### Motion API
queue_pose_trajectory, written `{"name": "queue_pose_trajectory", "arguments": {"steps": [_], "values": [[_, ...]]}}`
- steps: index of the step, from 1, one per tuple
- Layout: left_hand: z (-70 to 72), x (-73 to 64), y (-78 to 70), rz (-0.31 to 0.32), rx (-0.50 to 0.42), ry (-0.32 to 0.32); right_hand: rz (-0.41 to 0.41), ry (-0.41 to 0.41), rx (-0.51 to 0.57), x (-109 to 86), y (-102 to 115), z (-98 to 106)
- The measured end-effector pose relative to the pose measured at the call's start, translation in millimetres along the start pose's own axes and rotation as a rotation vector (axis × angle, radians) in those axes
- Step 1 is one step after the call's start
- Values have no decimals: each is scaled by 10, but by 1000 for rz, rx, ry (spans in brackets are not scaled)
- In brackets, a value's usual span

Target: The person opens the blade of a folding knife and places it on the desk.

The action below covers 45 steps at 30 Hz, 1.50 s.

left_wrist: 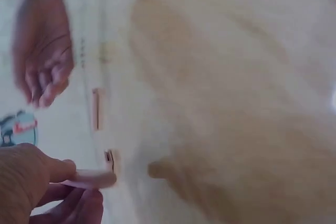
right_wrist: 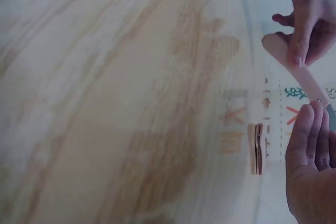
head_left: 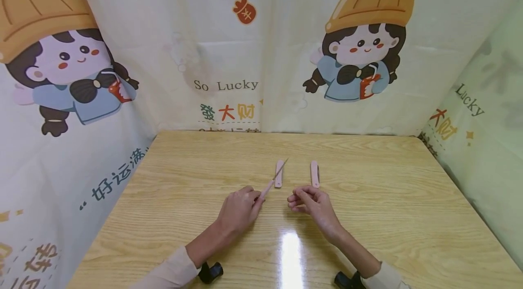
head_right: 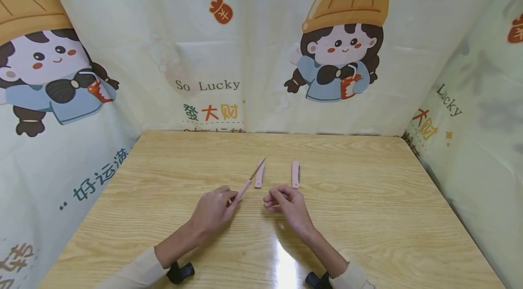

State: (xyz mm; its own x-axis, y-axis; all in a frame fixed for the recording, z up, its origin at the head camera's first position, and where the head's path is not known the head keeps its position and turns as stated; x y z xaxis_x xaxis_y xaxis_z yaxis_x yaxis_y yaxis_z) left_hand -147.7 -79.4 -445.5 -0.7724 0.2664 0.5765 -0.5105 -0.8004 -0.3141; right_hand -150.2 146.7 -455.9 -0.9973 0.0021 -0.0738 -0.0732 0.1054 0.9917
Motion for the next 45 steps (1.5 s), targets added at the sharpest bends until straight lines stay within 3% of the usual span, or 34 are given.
{"name": "queue_pose_trajectory", "arguments": {"steps": [5, 8, 16, 21, 27, 35, 45], "values": [[-32, 156, 202, 270, -250, 54, 12, 52, -74, -17, -34, -11], [-50, 232, 305, 377, -314, 75, -1, 82, -110, -33, -46, -12], [-142, 396, 522, 499, -346, 116, -27, 151, -130, -42, -60, -2], [-193, 448, 596, 567, -321, 160, -32, 177, -130, -48, -72, 1], [-247, 474, 650, 595, -252, 159, -56, 202, -127, -57, -84, -3], [-282, 508, 650, 537, -187, 93, -58, 229, -126, -61, -92, -8], [-323, 472, 689, 544, -219, 49, -112, 219, -61, -64, -101, 4]]}}
Point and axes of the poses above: each hand's wrist, its own x-axis towards the middle knuckle, its own z-axis out of the back of the hand, y = z × x, the point moved 2 cm from there along x, towards the middle knuckle, and after that the axes turned 11 degrees about -y, right-handed, at the moved point
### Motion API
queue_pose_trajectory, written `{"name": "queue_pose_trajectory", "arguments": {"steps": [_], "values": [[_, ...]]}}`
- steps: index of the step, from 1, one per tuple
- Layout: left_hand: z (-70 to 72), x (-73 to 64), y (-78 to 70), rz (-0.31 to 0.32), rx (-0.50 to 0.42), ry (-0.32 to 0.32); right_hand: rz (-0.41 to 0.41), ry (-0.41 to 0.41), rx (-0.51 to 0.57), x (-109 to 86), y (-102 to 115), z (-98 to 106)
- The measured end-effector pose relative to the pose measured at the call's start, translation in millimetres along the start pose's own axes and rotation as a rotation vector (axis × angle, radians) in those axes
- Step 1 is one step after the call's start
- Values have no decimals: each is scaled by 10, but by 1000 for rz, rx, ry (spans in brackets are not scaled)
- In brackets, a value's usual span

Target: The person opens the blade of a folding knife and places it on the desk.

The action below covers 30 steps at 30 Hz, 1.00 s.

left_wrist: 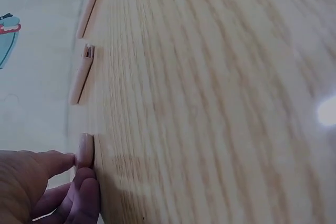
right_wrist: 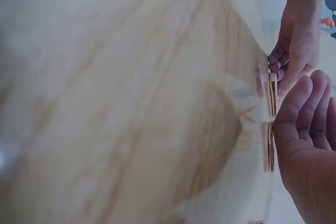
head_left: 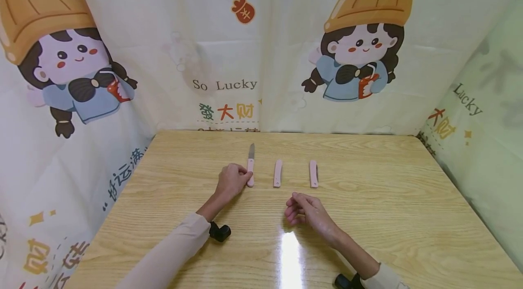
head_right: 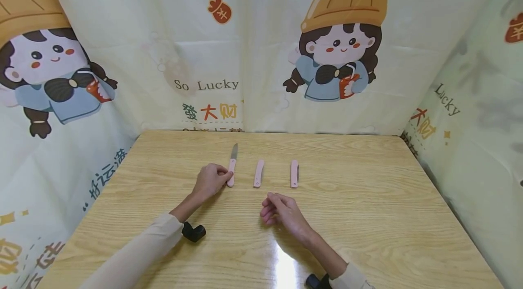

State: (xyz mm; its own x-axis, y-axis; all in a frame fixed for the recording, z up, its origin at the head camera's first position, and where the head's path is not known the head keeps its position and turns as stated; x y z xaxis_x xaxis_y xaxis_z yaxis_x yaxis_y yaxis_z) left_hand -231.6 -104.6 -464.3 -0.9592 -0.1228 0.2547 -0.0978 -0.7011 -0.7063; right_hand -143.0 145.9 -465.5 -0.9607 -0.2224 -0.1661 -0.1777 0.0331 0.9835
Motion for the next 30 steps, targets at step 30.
{"name": "queue_pose_trajectory", "arguments": {"steps": [30], "values": [[-302, 240, -486, -491, 202, 549, -16, 37, -36, 48, -40, 6]]}}
Point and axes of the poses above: each hand's wrist, its own x-axis towards the middle knuckle, its own z-axis out of the back of the hand, y = z × x, the point moved 2 cm from there along x, towards the middle knuckle, and after that the axes turned 11 degrees about -y, right-handed, at the moved point
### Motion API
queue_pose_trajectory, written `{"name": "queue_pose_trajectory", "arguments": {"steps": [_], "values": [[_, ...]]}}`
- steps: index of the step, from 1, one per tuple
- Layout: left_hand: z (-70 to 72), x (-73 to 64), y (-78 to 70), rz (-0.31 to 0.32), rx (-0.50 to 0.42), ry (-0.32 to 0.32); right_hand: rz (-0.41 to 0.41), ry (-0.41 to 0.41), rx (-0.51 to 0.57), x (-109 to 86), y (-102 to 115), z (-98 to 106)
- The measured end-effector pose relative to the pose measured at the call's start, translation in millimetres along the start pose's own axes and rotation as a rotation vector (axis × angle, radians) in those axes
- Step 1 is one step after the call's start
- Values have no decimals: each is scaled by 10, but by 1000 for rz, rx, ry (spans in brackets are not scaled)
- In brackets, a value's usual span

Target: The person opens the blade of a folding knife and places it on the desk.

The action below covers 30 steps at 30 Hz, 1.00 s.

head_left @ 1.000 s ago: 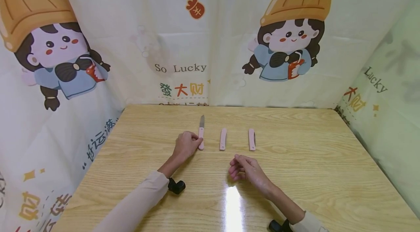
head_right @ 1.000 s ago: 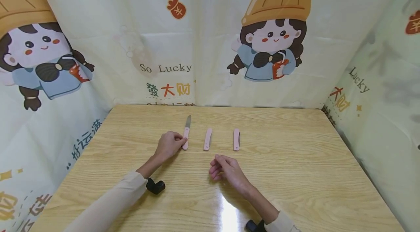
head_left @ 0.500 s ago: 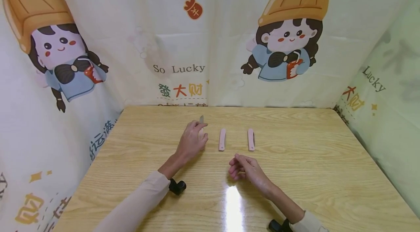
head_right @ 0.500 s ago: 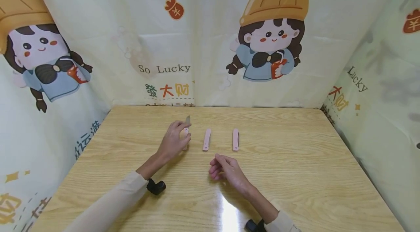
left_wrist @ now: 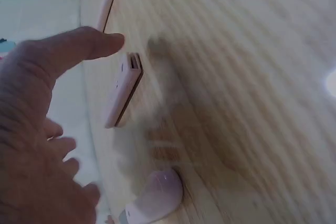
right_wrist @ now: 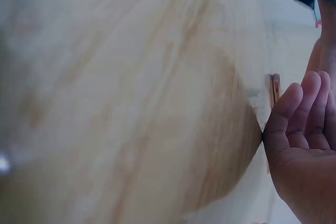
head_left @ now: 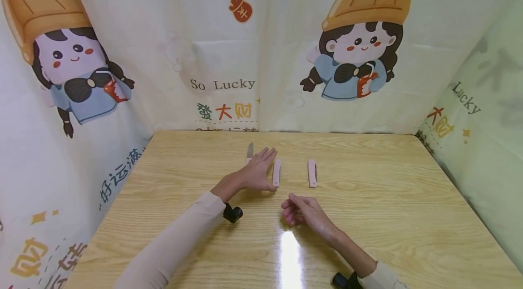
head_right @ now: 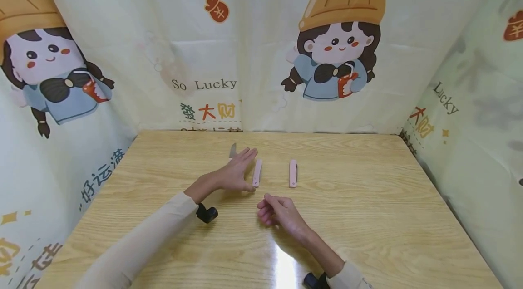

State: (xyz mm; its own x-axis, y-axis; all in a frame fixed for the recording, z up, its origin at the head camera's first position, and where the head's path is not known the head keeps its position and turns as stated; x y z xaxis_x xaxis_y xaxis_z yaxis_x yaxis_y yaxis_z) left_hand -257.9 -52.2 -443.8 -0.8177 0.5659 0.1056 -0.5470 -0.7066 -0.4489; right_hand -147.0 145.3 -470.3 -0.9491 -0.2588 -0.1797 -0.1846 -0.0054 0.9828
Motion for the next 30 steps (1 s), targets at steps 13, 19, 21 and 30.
{"name": "queue_pose_trajectory", "arguments": {"steps": [13, 19, 21, 30], "values": [[-101, 144, -10, 119, -123, 119, 15, 18, -24, 1, -13, -33], [-116, 126, 9, 127, -123, 85, 9, 21, -33, -3, -6, -33], [-115, 123, 3, 122, -127, 64, 2, 20, -25, -4, 3, -29], [-59, 69, -101, 103, -130, 6, -25, -73, 60, 10, 55, 9]]}}
Point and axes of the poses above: each hand's wrist, its own x-axis towards the middle knuckle, its own z-axis out of the back of the hand, y = z × x, the point moved 2 cm from there along x, towards the middle knuckle, and after that the axes turned 11 degrees about -y, right-handed, at the moved point
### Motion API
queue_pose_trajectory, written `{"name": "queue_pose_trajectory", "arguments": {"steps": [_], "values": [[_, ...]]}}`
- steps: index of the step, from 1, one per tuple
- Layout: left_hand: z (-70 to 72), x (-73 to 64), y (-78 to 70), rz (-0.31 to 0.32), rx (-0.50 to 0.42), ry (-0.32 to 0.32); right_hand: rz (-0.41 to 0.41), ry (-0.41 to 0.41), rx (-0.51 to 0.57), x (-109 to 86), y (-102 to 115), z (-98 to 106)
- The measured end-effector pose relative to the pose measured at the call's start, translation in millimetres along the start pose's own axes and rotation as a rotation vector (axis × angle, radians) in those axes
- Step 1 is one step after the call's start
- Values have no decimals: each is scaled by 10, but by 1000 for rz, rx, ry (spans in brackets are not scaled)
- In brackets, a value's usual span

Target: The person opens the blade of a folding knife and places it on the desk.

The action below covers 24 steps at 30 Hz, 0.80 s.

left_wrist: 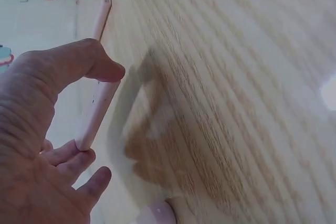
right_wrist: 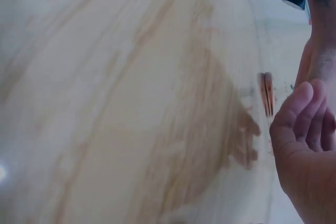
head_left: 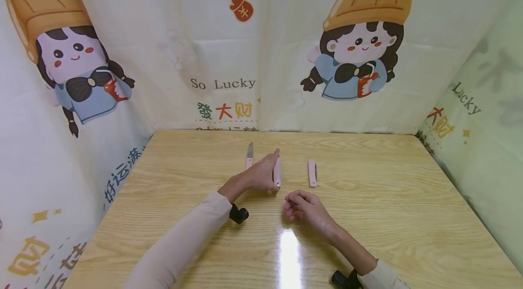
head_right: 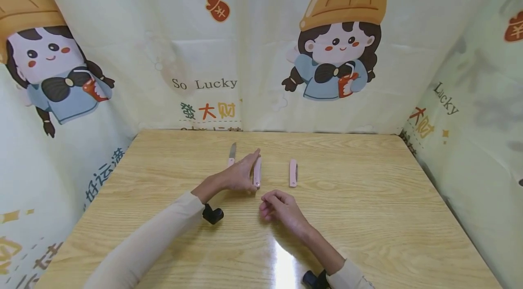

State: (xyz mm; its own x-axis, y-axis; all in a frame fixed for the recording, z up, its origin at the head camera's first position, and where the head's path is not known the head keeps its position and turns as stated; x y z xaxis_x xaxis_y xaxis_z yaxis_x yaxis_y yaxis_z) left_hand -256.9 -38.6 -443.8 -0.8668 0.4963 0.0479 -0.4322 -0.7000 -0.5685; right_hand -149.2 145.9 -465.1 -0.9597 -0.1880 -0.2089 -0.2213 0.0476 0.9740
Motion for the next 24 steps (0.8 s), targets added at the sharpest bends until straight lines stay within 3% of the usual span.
{"name": "queue_pose_trajectory", "arguments": {"steps": [7, 16, 24], "values": [[15, -152, -161, -34, -14, -17, 5, -78, 34, 25, -10, 33], [-17, -434, -443, -147, 19, -42, 1, -193, 82, 68, -5, 13], [-38, -646, -586, -222, 87, -91, 19, -182, 47, 71, -21, 2]]}}
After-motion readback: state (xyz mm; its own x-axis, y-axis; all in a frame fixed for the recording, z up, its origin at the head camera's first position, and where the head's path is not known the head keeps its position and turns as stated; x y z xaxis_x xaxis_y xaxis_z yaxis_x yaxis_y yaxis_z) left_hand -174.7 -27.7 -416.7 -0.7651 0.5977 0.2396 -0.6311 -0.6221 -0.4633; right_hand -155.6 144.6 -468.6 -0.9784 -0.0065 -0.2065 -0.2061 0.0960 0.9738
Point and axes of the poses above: each hand's wrist, its own x-axis towards the middle knuckle, its own z-axis out of the back of the hand, y = z × x, the point moved 2 cm from there along x, towards the middle knuckle, and after that the axes turned 11 degrees about -y, right-handed, at the moved point
